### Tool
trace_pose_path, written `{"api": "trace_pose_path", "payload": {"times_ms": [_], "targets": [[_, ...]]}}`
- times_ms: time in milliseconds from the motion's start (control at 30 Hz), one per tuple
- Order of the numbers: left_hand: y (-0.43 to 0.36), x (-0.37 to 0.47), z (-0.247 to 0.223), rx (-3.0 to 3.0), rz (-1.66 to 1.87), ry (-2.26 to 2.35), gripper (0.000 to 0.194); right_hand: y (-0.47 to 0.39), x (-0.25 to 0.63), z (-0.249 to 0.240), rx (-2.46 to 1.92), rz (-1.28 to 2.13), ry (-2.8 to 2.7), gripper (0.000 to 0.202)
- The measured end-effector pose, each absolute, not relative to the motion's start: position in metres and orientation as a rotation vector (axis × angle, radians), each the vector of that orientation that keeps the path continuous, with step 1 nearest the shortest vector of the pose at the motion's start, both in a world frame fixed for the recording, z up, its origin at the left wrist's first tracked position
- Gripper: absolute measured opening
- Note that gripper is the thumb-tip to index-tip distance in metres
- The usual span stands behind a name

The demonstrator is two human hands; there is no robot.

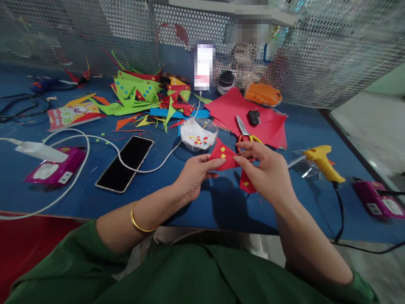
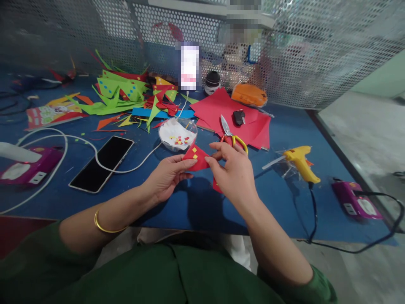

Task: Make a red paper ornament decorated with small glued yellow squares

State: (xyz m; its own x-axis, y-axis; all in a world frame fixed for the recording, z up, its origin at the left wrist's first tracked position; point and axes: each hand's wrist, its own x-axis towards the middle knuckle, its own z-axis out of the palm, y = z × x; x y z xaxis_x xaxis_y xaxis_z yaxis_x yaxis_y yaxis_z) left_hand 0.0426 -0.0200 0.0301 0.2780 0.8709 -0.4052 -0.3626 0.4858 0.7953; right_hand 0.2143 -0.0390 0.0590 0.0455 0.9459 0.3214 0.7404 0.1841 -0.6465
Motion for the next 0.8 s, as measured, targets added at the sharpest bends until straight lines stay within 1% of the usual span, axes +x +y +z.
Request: {"api": "trace_pose_path", "payload": {"times_ms": [133, 300, 500, 567, 600, 700, 733, 800], "targets": [[-0.019, 0.042, 0.031, 0.682, 0.868, 0.925, 0.022, -0.039, 0.218, 0.062, -1.626, 0.348, -1.695, 0.022], [-0.02, 0.041, 0.033, 0.736, 0.818, 0.946, 0.017, -0.037, 0.22, 0.058, -1.616, 0.385, -1.712, 0.025], [-0.02, 0.04, 0.032, 0.797, 0.762, 0.973, 0.02, -0.043, 0.223, 0.062, -1.569, 0.362, -1.757, 0.023], [-0.019, 0.039, 0.031, 0.767, 0.779, 0.975, 0.017, -0.047, 0.237, 0.07, -1.607, 0.256, -1.736, 0.027], [-0.018, 0.039, 0.031, 0.746, 0.786, 0.971, 0.015, -0.048, 0.249, 0.074, -1.666, 0.143, -1.708, 0.031], [-0.016, 0.038, 0.03, 0.698, 0.798, 0.942, 0.01, -0.051, 0.302, 0.078, -2.013, -0.36, -1.512, 0.046], [-0.016, 0.037, 0.03, 0.69, 0.8, 0.93, 0.009, -0.052, 0.323, 0.076, -2.149, -0.43, -1.459, 0.051], [-0.015, 0.037, 0.03, 0.679, 0.806, 0.91, 0.008, -0.051, 0.361, 0.068, -2.357, -0.442, -1.461, 0.049]]}}
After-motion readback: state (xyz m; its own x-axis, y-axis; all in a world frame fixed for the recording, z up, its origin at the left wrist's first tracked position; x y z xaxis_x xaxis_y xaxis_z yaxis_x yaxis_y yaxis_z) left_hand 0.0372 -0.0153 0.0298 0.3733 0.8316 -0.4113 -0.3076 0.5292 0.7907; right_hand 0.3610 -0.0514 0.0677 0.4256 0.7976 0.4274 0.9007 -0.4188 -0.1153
